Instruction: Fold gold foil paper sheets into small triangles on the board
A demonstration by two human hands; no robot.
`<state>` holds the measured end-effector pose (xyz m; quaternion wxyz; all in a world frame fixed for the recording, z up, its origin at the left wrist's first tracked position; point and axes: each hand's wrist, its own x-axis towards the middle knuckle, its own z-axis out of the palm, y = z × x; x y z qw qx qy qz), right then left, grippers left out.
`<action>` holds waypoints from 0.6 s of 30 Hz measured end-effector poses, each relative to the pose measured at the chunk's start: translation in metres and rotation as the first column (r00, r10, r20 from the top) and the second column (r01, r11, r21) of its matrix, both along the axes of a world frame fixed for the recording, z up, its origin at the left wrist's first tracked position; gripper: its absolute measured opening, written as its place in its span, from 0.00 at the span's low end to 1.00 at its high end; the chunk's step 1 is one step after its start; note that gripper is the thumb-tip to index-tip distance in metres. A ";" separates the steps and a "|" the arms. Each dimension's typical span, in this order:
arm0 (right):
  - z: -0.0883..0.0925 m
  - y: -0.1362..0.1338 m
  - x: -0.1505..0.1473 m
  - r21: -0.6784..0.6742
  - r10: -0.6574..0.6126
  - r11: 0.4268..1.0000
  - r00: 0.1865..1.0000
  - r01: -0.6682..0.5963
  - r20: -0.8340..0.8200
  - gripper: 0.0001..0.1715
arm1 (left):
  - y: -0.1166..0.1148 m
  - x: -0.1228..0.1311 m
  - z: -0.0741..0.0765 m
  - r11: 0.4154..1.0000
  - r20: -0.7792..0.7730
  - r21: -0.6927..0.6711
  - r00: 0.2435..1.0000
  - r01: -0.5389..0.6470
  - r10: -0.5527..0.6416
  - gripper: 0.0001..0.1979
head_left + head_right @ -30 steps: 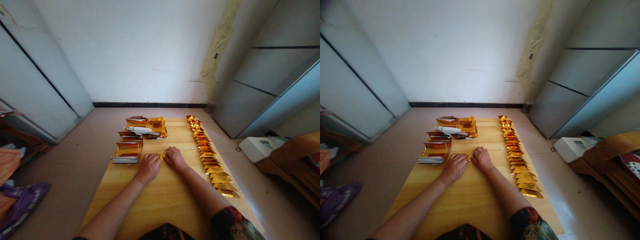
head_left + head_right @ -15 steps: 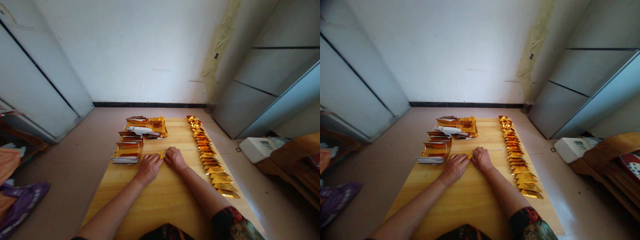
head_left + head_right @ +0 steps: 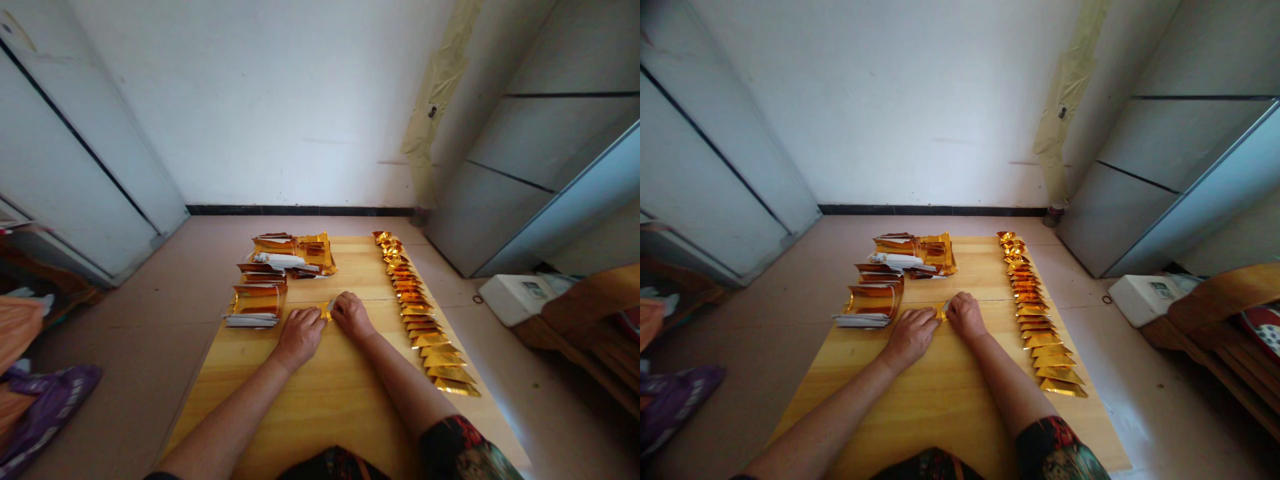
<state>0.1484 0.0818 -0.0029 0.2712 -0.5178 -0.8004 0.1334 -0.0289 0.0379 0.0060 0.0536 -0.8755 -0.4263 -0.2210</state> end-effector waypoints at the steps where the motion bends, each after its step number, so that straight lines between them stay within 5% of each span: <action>1: 0.000 0.001 0.000 -0.002 0.001 1.000 1.000 -0.001 -0.016 0.08 | 0.000 0.000 0.000 1.000 0.001 -0.004 1.000 0.001 -0.001 0.12; 18: 0.002 0.003 0.007 -0.076 0.026 0.996 0.990 -0.037 -0.137 0.11 | -0.001 0.002 0.000 1.000 0.004 -0.022 1.000 -0.018 0.019 0.11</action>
